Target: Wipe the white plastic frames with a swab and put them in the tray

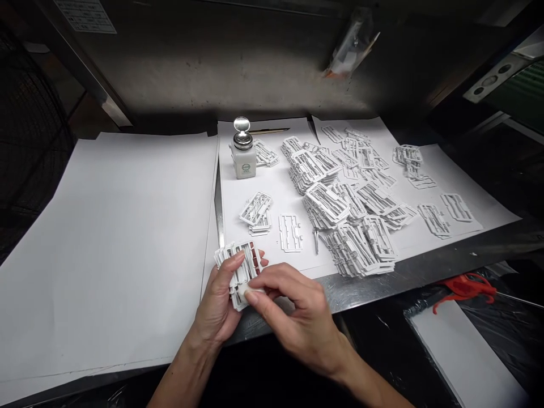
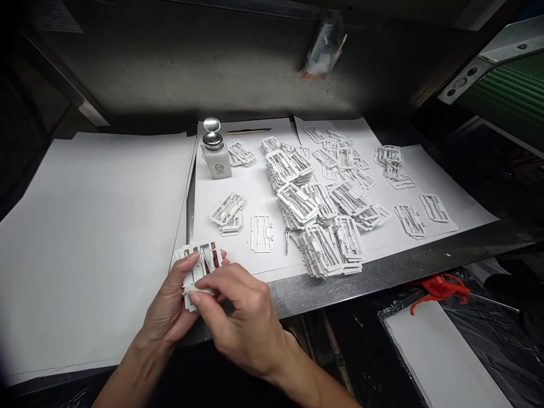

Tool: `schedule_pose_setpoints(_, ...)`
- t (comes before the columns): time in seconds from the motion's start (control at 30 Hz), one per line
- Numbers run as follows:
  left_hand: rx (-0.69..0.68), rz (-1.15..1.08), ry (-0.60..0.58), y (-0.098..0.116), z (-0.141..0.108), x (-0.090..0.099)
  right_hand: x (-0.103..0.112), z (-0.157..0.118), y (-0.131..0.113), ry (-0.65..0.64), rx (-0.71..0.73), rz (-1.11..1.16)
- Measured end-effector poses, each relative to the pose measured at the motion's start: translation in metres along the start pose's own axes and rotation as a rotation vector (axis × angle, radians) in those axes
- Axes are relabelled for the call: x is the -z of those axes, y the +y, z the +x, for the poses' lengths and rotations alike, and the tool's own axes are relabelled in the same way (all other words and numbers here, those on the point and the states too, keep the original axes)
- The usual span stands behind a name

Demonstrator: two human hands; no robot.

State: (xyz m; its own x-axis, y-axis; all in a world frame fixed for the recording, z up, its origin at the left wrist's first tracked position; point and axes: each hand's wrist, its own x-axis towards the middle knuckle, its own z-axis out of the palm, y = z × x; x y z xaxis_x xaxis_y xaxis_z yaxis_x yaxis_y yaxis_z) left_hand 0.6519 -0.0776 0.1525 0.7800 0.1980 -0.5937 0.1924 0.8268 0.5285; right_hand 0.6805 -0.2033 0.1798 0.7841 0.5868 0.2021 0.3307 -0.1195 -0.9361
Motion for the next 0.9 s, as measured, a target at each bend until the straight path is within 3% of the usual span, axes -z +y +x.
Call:
schedule_pose_setpoints(0.07,-0.015,0.006,-0.008,-0.001,-0.001,0.000,-0.002,0.002,0.000,-0.016,0.026,-0.026)
schedule_pose_setpoints(0.17,-0.033,0.032,0.017,-0.001,-0.002,0.002,0.005,0.001,0.002,-0.035,-0.088,-0.023)
schedule_pose_setpoints(0.33,-0.022,0.061,0.012,0.000,-0.003,0.004,0.020,-0.009,0.012,-0.070,-0.555,0.160)
schedule_pose_setpoints(0.43,0.006,0.055,-0.035,0.002,-0.004,0.004,0.021,-0.011,0.021,-0.211,-0.747,0.390)
schedule_pose_setpoints(0.6,0.019,0.029,-0.196,0.005,-0.009,0.009,0.014,-0.007,0.027,-0.305,-0.731,0.579)
schedule_pose_setpoints(0.73,0.092,0.014,-0.296,0.006,-0.018,0.016,0.004,-0.001,0.020,-0.477,-0.690,0.574)
schedule_pose_setpoints(0.83,0.036,-0.028,-0.267,0.008,-0.027,0.022,-0.003,-0.001,0.016,-0.525,-0.664,0.550)
schedule_pose_setpoints(0.9,-0.048,-0.055,-0.200,0.009,-0.033,0.026,-0.005,-0.003,0.012,-0.479,-0.666,0.506)
